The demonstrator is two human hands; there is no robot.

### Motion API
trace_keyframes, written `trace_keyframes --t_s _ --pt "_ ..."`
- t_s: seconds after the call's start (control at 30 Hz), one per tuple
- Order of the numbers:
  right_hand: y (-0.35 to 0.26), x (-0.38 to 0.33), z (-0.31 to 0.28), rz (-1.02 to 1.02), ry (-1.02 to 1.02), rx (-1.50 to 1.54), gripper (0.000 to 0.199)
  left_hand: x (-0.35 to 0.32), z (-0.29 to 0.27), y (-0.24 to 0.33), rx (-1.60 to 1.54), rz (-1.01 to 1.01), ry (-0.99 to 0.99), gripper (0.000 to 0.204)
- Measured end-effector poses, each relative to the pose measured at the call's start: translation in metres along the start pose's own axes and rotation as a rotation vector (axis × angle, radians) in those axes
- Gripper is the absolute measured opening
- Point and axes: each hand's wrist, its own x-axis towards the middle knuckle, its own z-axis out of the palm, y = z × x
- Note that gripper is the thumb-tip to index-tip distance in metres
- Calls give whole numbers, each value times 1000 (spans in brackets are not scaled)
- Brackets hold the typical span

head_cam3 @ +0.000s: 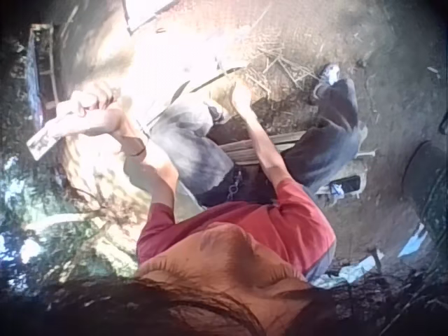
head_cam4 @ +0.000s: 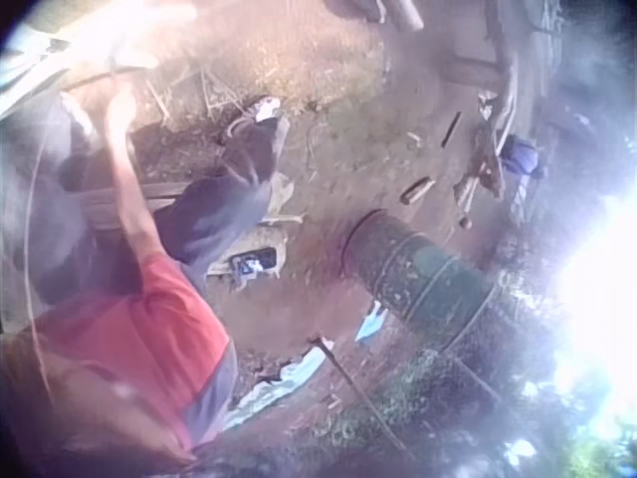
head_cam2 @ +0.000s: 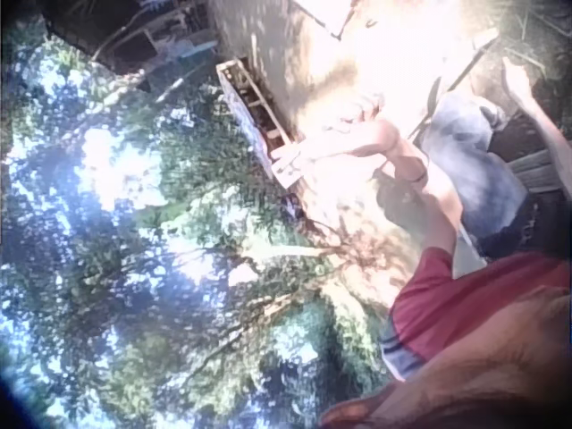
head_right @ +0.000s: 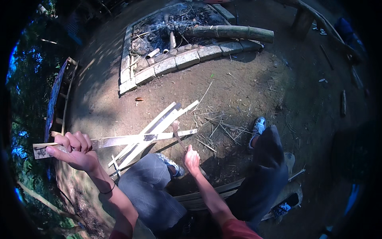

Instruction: The person uses a curved blade to strip bark from a thin branch held in the other hand, while sitting near a fire pit.

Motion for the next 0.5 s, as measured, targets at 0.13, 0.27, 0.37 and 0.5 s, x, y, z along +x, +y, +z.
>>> trace_keyframes --t_s 0.13,0.27,0.37,0.5 --pt "-53 -10 -31 -22 1 99 27 7 -1 -2 -24 -34 51 55" --pt "-103 -42 -48 -130 -40 432 26 2 0 -3 -87 -25 -73 53" --pt "-61 -26 -20 -21 -21 213 25 4 5 -5 -77 -49 15 53" --pt "16 17 -14 -26 69 -105 36 6 -7 -4 -86 -27 -47 53"
